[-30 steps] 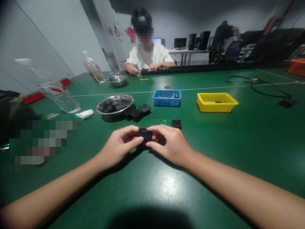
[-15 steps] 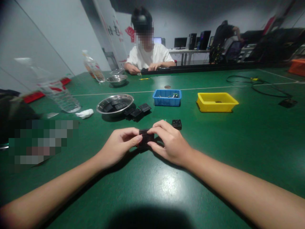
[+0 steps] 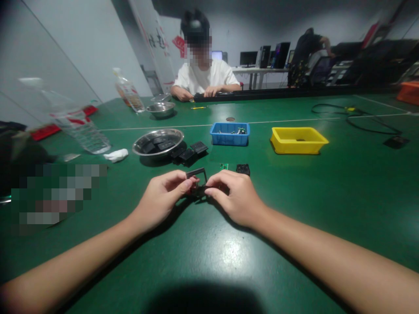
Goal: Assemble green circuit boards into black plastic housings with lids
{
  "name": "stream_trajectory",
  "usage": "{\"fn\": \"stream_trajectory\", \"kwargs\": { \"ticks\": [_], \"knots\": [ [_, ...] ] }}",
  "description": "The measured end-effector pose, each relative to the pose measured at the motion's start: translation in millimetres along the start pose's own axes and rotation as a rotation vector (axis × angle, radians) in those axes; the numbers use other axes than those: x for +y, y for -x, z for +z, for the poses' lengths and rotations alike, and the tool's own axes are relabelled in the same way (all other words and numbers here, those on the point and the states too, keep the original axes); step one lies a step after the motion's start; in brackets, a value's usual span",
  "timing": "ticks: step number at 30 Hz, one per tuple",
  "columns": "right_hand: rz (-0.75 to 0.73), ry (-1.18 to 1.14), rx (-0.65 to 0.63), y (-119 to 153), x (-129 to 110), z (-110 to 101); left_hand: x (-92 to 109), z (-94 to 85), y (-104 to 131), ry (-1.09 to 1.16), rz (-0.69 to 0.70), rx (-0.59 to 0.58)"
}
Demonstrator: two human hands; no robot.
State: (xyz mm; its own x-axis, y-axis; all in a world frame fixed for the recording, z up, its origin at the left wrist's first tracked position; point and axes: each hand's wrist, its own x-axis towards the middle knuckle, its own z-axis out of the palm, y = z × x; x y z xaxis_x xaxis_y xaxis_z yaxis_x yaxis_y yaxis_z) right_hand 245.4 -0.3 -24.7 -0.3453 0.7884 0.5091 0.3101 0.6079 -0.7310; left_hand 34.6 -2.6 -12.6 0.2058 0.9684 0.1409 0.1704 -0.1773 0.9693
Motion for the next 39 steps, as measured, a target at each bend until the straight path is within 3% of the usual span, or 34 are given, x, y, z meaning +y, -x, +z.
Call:
{"fn": "stream_trajectory", "kwargs": {
  "ticks": [4,8,13,19,27,39],
  "knots": [
    [0.323,-0.367,0.094,-1.4,1.2,4.2,-0.1,-0.1,1.5,-0.025,0.028,0.007],
    [0.461,-0.557,0.092,-1.6,-3.9,9.2,1.5,0.8,3.1,0.002,0.053,-0.01],
    [0.426,-0.496,0.076,-0.8,-6.1,9.6,4.9,2.6,5.8,0.046,0.043,-0.074],
    [0.371,-0.385,0.089,-0.3,-2.4,8.1,4.0,2.9,6.4,0.022,0.081,-0.042],
    [0.406,-0.61,0.037,0.1,-2.3,9.7,3.0,3.1,7.5,0.013,0.075,-0.017],
    [0.41,-0.544,0.006,-2.4,-4.2,7.3,0.5,3.3,4.6,0.074,0.024,-0.029]
  ]
}}
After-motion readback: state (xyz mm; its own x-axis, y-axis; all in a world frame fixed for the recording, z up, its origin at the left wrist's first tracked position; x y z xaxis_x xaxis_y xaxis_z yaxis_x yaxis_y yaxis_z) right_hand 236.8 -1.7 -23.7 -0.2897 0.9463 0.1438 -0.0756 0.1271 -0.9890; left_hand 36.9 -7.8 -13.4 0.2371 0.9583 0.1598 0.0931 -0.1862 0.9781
